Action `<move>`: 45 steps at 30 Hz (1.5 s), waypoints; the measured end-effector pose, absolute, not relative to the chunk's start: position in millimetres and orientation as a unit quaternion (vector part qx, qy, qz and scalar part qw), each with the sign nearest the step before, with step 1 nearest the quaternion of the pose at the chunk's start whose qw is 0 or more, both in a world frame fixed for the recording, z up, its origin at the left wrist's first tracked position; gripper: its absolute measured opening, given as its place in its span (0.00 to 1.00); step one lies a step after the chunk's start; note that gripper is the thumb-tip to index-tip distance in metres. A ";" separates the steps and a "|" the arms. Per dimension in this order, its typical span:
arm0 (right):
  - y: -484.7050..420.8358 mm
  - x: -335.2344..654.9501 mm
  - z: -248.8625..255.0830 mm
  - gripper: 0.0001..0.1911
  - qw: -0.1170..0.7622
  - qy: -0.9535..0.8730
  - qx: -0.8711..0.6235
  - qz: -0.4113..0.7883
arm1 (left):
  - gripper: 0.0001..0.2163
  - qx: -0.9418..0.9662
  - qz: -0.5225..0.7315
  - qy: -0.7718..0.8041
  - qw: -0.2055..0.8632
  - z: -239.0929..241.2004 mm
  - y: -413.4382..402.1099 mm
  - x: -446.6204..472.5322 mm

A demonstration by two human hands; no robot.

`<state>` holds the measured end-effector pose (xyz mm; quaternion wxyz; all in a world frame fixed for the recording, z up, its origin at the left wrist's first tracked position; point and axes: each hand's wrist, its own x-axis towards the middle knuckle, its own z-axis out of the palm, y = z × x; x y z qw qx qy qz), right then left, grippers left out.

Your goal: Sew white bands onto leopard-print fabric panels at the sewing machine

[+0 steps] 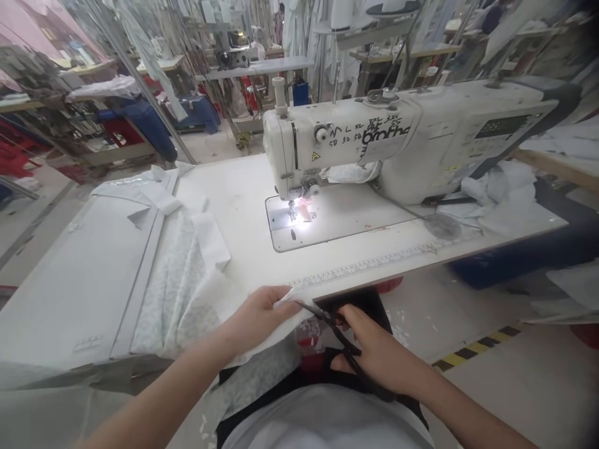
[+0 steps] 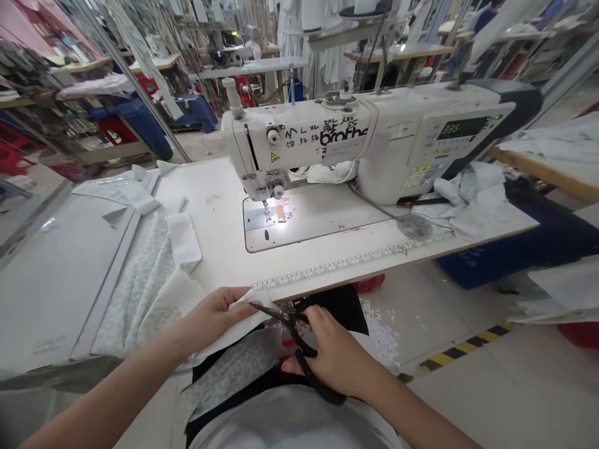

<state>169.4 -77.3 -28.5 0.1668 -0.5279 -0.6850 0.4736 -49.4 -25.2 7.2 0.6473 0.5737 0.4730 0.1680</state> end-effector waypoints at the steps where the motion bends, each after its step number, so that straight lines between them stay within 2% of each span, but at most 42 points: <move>1: -78.6 168.4 -27.3 0.14 0.170 -0.690 -0.525 0.469 | 0.17 0.571 0.169 0.477 0.647 6.3 -28.2 -48.2; 6: -93.1 168.3 -42.5 0.15 0.163 -0.683 -0.564 0.435 | 0.17 0.496 0.165 0.491 0.696 -1.5 -40.4 -45.7; 9: -102.8 171.5 -54.8 0.14 0.141 -0.669 -0.571 0.454 | 0.17 0.478 0.161 0.485 0.714 -4.1 -45.3 -43.1; 14: -111.4 175.8 -59.9 0.15 0.144 -0.658 -0.589 0.446 | 0.14 0.510 0.136 0.501 0.686 -3.0 -48.9 -33.1; 19: -116.5 180.6 -68.2 0.14 0.167 -0.621 -0.587 0.491 | 0.15 0.511 0.113 0.538 0.660 0.1 -48.5 -28.7; 23: -121.1 185.5 -68.4 0.15 0.182 -0.631 -0.594 0.465 | 0.16 0.479 0.165 0.577 0.640 -1.8 -45.5 -34.9; 29: -123.7 178.7 -62.4 0.12 0.146 -0.669 -0.604 0.408 | 0.18 0.389 0.250 0.620 0.634 -15.3 -43.2 -44.0; 34: -119.8 170.4 -66.9 0.14 0.166 -0.676 -0.613 0.374 | 0.18 0.409 0.257 0.600 0.637 -19.0 -46.5 -40.8; 38: -115.8 166.2 -66.2 0.17 0.160 -0.691 -0.613 0.350 | 0.20 0.454 0.257 0.600 0.606 -19.2 -51.7 -34.8; 45: -115.0 164.5 -70.0 0.16 0.139 -0.692 -0.623 0.337 | 0.17 0.517 0.216 0.596 0.575 -20.7 -57.5 -33.1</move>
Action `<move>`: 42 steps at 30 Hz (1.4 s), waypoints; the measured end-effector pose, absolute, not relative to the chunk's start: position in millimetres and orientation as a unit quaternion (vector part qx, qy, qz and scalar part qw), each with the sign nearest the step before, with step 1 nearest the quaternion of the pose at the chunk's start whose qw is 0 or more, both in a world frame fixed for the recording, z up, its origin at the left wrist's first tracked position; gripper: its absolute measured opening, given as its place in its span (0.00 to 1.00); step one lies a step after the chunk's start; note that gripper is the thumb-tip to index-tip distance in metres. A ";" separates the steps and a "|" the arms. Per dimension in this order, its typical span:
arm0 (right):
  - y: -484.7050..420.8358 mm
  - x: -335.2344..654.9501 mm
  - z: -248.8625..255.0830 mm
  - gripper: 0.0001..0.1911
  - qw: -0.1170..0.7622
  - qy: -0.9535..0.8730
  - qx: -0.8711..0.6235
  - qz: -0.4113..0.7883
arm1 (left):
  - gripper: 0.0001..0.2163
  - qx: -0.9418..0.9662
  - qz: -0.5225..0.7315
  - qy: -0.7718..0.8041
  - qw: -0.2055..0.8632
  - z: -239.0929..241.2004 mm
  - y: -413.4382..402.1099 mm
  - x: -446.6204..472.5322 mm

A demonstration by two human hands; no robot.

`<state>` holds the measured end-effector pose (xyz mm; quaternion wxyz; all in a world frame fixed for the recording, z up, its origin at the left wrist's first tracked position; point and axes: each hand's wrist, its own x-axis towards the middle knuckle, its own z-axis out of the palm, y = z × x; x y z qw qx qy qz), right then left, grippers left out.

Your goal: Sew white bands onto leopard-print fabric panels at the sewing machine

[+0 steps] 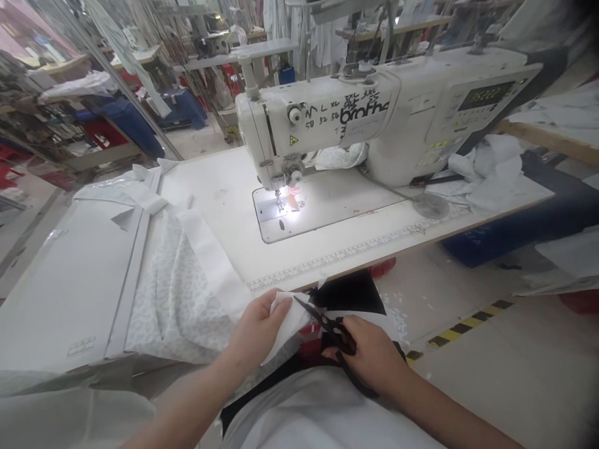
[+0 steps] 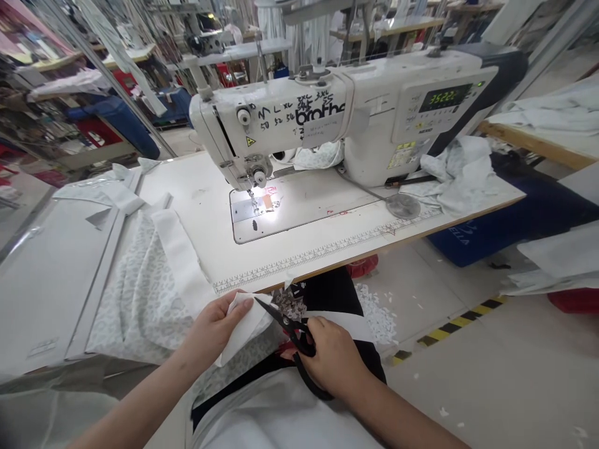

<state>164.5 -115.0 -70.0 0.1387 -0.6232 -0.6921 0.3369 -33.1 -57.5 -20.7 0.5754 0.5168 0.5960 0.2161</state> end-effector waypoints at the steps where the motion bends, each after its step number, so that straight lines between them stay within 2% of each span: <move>1: -115.7 164.6 -70.6 0.16 0.136 -0.691 -0.622 0.342 | 0.17 0.523 0.206 0.597 0.573 -21.3 -58.0 -33.0; 9: -120.2 168.8 -72.9 0.17 0.155 -0.664 -0.615 0.396 | 0.16 0.619 0.136 0.560 0.533 -9.5 -61.4 -35.6; 12: -115.2 175.6 -65.0 0.17 0.161 -0.660 -0.607 0.413 | 0.15 0.665 0.118 0.584 0.450 4.5 -39.1 -49.5; 15: -95.2 185.1 -48.0 0.18 0.166 -0.683 -0.627 0.336 | 0.14 0.733 0.137 0.605 0.280 8.4 -2.0 -61.8; 17: -70.7 194.2 -36.6 0.16 0.162 -0.695 -0.652 0.256 | 0.14 0.778 0.128 0.581 0.202 2.3 21.2 -64.4; 22: 12.7 230.1 -27.9 0.18 0.132 -0.702 -0.693 0.101 | 0.15 0.807 0.129 0.563 0.121 -22.5 46.9 -58.2; 24: 37.1 240.9 -28.3 0.19 0.161 -0.706 -0.685 0.082 | 0.14 0.820 0.157 0.545 0.075 -27.0 47.8 -56.6; 27: 42.9 236.4 -26.1 0.14 0.226 -0.735 -0.631 0.097 | 0.09 0.859 0.139 0.492 0.000 -24.7 45.8 -57.0; 29: 27.5 219.0 -24.6 0.11 0.234 -0.772 -0.577 0.128 | 0.12 0.873 0.104 0.477 -0.002 -19.0 41.7 -57.9; 32: -4.0 185.4 -27.5 0.10 0.234 -0.820 -0.480 0.207 | 0.09 0.872 0.062 0.484 0.038 -9.9 30.8 -57.9; 35: -22.2 159.0 -37.6 0.12 0.306 -0.840 -0.378 0.240 | 0.09 0.860 0.044 0.506 0.055 -6.4 22.4 -55.5; 39: -29.3 141.8 -53.0 0.20 0.306 -0.890 -0.279 0.190 | 0.14 0.811 0.117 0.566 0.090 -12.7 30.7 -52.3; 42: -34.5 140.7 -54.4 0.20 0.306 -0.888 -0.277 0.203 | 0.15 0.782 0.168 0.588 0.125 -16.5 37.0 -50.0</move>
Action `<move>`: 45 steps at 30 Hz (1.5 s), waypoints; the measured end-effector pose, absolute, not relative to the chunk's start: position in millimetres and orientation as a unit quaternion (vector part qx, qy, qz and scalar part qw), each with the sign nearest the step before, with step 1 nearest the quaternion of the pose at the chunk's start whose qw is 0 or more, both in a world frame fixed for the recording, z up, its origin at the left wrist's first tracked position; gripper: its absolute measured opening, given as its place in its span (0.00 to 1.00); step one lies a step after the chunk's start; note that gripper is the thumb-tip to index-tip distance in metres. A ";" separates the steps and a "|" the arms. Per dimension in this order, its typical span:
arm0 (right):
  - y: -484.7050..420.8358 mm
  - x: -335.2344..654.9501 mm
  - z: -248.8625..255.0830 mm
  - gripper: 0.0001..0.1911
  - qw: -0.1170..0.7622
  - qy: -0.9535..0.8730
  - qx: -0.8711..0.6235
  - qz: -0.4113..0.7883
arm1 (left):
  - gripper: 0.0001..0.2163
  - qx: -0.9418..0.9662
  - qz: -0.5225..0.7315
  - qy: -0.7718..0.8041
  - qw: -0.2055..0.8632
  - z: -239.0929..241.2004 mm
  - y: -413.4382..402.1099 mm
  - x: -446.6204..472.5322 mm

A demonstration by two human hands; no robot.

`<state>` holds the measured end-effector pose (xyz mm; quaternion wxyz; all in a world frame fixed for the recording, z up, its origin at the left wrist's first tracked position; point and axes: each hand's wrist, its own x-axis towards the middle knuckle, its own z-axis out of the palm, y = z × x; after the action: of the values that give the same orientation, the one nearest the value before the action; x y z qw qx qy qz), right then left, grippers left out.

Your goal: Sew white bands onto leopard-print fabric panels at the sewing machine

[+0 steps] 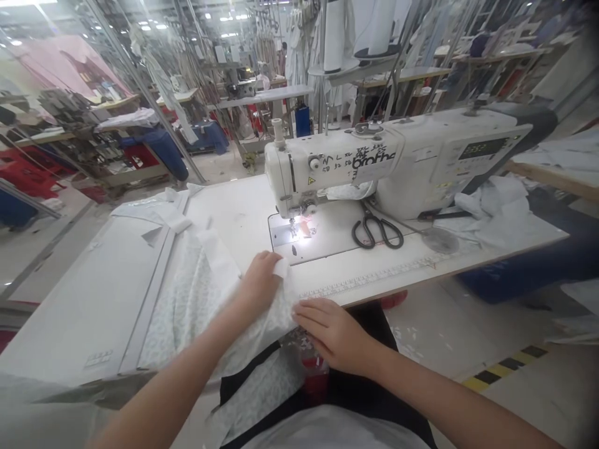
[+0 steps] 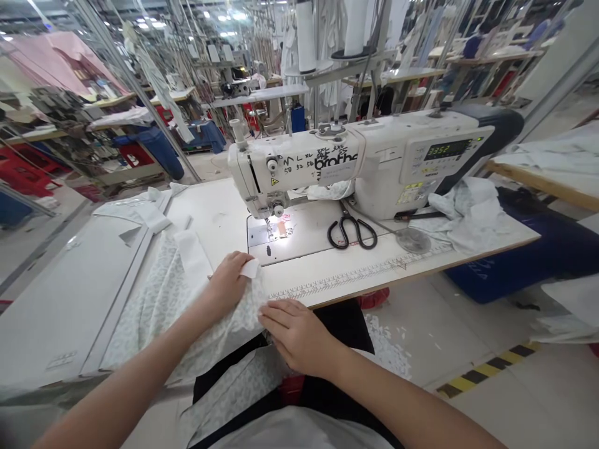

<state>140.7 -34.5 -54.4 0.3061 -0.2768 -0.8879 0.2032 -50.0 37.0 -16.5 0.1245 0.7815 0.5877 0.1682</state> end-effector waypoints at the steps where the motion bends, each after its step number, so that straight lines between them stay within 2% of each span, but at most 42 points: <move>1: -35.7 142.1 -51.5 0.19 0.318 -0.875 -0.286 0.229 | 0.15 0.763 0.200 0.593 0.161 -15.9 35.1 -48.0; 4: -33.8 147.9 -33.9 0.15 0.389 -0.782 -0.370 0.318 | 0.11 0.680 0.324 0.589 0.293 -6.9 15.7 -36.5; 7: -24.8 150.4 -11.1 0.12 0.440 -0.675 -0.434 0.403 | 0.07 0.657 0.373 0.566 0.329 7.7 -11.4 -22.3; 10: -19.1 149.6 6.7 0.06 0.414 -0.639 -0.399 0.511 | 0.04 0.666 0.374 0.540 0.354 19.5 -30.4 -16.9; 12: -21.8 149.2 12.9 0.08 0.395 -0.619 -0.350 0.581 | 0.04 0.665 0.370 0.493 0.422 23.6 -38.7 -19.3; 16: -39.6 149.6 6.5 0.13 0.354 -0.528 -0.213 0.742 | 0.07 0.597 0.347 0.312 0.653 24.1 -58.8 -25.4; 19: -53.4 149.3 -13.2 0.19 0.340 -0.480 -0.212 0.780 | 0.05 0.565 0.316 0.263 0.715 21.8 -75.9 -22.8; 21: -60.0 148.8 -27.3 0.20 0.326 -0.486 -0.251 0.771 | 0.03 0.598 0.295 0.273 0.694 20.0 -83.2 -20.2; 23: -65.8 147.0 -37.0 0.17 0.329 -0.487 -0.284 0.757 | 0.01 0.644 0.307 0.311 0.628 17.6 -84.9 -19.1; 27: -79.6 134.9 -39.0 0.19 0.379 -0.475 -0.275 0.745 | 0.06 0.647 0.391 0.454 0.472 9.6 -75.0 -20.9; 31: -90.9 120.6 -29.9 0.17 0.399 -0.500 -0.334 0.693 | 0.07 0.609 0.412 0.535 0.416 -1.5 -63.6 -26.3; 35: -88.2 124.5 -16.3 0.20 0.433 -0.559 -0.414 0.574 | 0.06 0.550 0.419 0.530 0.491 -9.0 -66.2 -35.7; 39: -79.8 129.0 -19.5 0.19 0.481 -0.653 -0.453 0.370 | 0.06 0.420 0.419 0.429 0.681 -7.8 -88.2 -35.1; 41: -80.3 124.1 -35.4 0.19 0.467 -0.710 -0.439 0.291 | 0.09 0.363 0.380 0.350 0.776 -7.9 -102.5 -30.5; 45: -89.9 116.5 -66.6 0.17 0.415 -0.761 -0.408 0.286 | 0.15 0.284 0.333 0.324 0.839 -18.2 -119.1 -30.0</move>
<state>116.5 -89.9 -66.6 0.4153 -0.4077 -0.7610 0.2865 -30.0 -119.1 -18.2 0.8389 0.2841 0.3239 0.3325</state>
